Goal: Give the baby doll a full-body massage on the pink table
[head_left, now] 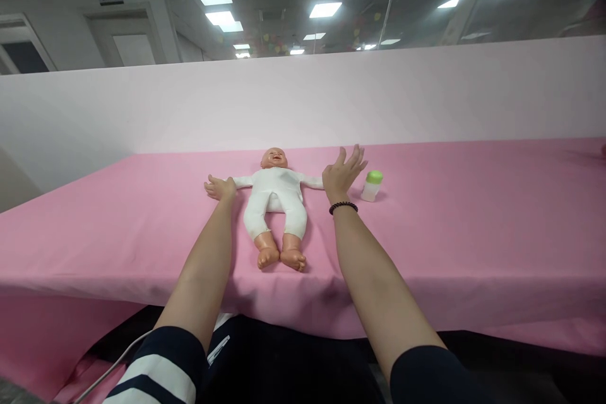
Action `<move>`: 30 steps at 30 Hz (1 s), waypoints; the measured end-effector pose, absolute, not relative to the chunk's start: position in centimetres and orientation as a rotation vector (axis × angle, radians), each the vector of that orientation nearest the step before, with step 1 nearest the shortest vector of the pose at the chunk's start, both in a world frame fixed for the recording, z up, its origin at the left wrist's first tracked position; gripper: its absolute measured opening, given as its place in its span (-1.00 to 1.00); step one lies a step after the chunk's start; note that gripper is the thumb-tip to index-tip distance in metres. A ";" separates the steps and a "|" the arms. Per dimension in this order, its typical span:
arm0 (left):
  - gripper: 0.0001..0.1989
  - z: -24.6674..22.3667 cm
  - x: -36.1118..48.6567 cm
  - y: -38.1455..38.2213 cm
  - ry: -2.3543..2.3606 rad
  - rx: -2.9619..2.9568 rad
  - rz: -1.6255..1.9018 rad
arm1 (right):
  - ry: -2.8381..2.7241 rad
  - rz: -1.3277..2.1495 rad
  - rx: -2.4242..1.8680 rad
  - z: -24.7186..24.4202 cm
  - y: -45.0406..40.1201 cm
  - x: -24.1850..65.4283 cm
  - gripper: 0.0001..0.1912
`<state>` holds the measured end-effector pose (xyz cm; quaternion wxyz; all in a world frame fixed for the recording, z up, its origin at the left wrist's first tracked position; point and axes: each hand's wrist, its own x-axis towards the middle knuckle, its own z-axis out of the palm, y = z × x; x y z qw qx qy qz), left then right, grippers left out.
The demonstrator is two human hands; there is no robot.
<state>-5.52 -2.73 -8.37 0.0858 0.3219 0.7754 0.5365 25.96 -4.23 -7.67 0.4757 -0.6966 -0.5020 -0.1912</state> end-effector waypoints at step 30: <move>-0.35 -4.6 4.1 -5.0 0.524 0.777 1.084 | -1.428 -0.017 -1.254 -9.0 -2.6 20.9 -0.50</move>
